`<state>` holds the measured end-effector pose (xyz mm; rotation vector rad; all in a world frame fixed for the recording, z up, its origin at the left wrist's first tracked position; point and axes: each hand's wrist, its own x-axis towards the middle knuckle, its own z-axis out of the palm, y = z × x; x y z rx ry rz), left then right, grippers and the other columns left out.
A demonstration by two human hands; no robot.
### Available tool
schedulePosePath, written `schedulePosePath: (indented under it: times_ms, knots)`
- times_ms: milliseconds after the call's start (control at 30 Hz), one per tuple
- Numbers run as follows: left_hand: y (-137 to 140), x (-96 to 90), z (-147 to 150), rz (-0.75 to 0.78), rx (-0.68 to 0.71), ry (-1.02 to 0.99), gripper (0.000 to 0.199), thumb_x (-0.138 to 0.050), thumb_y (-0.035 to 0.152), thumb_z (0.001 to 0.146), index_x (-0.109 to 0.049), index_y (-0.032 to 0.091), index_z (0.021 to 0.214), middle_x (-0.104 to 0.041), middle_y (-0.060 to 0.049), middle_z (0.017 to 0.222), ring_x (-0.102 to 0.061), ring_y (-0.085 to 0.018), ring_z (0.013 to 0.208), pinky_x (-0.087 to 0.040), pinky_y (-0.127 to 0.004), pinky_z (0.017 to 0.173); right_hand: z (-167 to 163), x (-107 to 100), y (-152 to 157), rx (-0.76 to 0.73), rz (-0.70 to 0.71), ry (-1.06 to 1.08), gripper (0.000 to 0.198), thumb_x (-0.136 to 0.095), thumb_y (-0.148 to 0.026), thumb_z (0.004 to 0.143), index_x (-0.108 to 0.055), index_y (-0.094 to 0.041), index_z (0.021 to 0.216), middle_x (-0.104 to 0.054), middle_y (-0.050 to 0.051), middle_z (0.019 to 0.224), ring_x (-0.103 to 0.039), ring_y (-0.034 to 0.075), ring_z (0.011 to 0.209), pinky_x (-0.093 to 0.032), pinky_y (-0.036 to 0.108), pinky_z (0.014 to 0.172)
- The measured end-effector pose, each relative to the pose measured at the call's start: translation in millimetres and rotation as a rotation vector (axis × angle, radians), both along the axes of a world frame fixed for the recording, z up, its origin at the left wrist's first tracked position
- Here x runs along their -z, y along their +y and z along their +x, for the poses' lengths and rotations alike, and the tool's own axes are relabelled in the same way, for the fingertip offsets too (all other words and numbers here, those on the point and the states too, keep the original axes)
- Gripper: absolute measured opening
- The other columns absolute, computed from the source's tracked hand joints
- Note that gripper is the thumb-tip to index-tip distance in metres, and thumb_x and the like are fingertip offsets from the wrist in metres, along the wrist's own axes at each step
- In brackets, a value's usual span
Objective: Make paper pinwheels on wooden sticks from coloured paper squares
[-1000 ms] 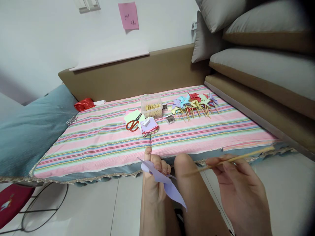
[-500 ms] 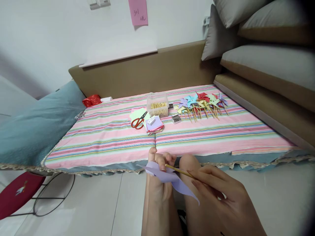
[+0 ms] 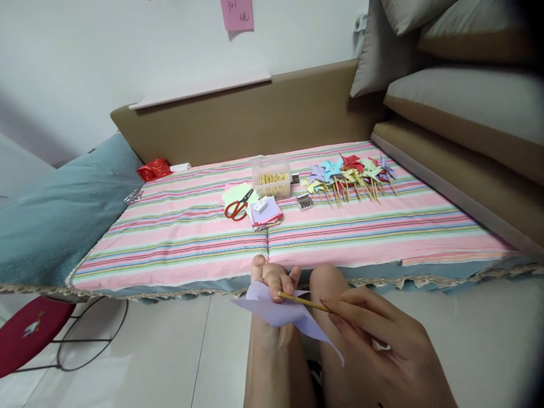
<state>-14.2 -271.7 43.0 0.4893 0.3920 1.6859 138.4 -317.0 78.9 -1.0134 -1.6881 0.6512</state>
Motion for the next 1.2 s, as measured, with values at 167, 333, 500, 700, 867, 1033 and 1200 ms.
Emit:
schedulePosePath:
  times_ms: [167,333,500,700,867,1033,1200]
  knots:
    - [0,-0.3,-5,0.012,0.019,-0.006,0.023,-0.076,0.034,0.077,-0.065,0.028,0.097,-0.042,0.012,0.043,-0.056,-0.007,0.051,-0.055,-0.032,0.089,0,-3,-1,-0.037,-0.017,-0.016,0.038,-0.060,-0.007,0.085,-0.069,-0.027,0.116,-0.064,0.002,0.083,-0.062,0.010,0.062,-0.046,0.016,0.045]
    - [1,-1.2,-7,0.042,0.036,-0.018,0.022,-0.077,0.035,0.075,-0.062,0.028,0.089,-0.036,0.013,0.041,-0.053,-0.007,0.047,-0.055,-0.031,0.087,-2,-6,-1,-0.044,-0.046,-0.037,0.035,-0.059,-0.009,0.087,-0.070,-0.025,0.115,-0.065,0.002,0.080,-0.064,0.010,0.062,-0.050,0.016,0.048]
    - [3,0.0,-8,0.024,0.008,0.014,0.024,-0.076,0.041,0.075,-0.062,0.028,0.089,-0.036,0.012,0.041,-0.052,-0.008,0.045,-0.055,-0.032,0.085,-6,-6,-2,-0.056,-0.152,-0.025,0.025,-0.056,-0.016,0.090,-0.071,-0.023,0.108,-0.072,0.006,0.093,-0.070,0.017,0.078,-0.058,0.022,0.065]
    - [4,1.3,-11,0.032,0.019,-0.001,0.020,-0.075,0.036,0.077,-0.063,0.028,0.089,-0.037,0.013,0.043,-0.051,-0.006,0.044,-0.055,-0.031,0.085,-9,-6,-5,-0.094,-0.268,0.011,0.022,-0.056,-0.021,0.091,-0.071,-0.023,0.107,-0.073,0.006,0.095,-0.070,0.018,0.080,-0.059,0.023,0.070]
    - [3,0.4,-10,-0.015,-0.016,-0.002,0.014,-0.071,0.034,0.082,-0.060,0.026,0.087,-0.037,0.013,0.044,-0.052,-0.006,0.045,-0.055,-0.033,0.087,-10,-5,-3,-0.064,-0.273,0.028,0.022,-0.057,-0.029,0.090,-0.073,-0.025,0.105,-0.074,0.005,0.089,-0.070,0.020,0.074,-0.060,0.025,0.068]
    - [2,-4.2,-7,-0.040,-0.062,-0.009,0.021,-0.076,0.031,0.077,-0.058,0.025,0.085,-0.036,0.014,0.044,-0.051,-0.005,0.043,-0.057,-0.031,0.083,-11,-4,-5,-0.062,-0.225,0.017,0.022,-0.059,-0.026,0.088,-0.074,-0.026,0.104,-0.074,0.003,0.083,-0.070,0.019,0.071,-0.059,0.024,0.065]
    - [2,-7.4,-7,-0.009,-0.051,0.023,0.023,-0.075,0.034,0.078,-0.055,0.024,0.082,-0.027,0.014,0.043,-0.046,-0.005,0.040,-0.057,-0.030,0.081,-9,-6,-7,-0.033,-0.191,-0.006,0.027,-0.057,-0.017,0.090,-0.071,-0.024,0.111,-0.072,0.003,0.086,-0.067,0.014,0.068,-0.057,0.020,0.060]
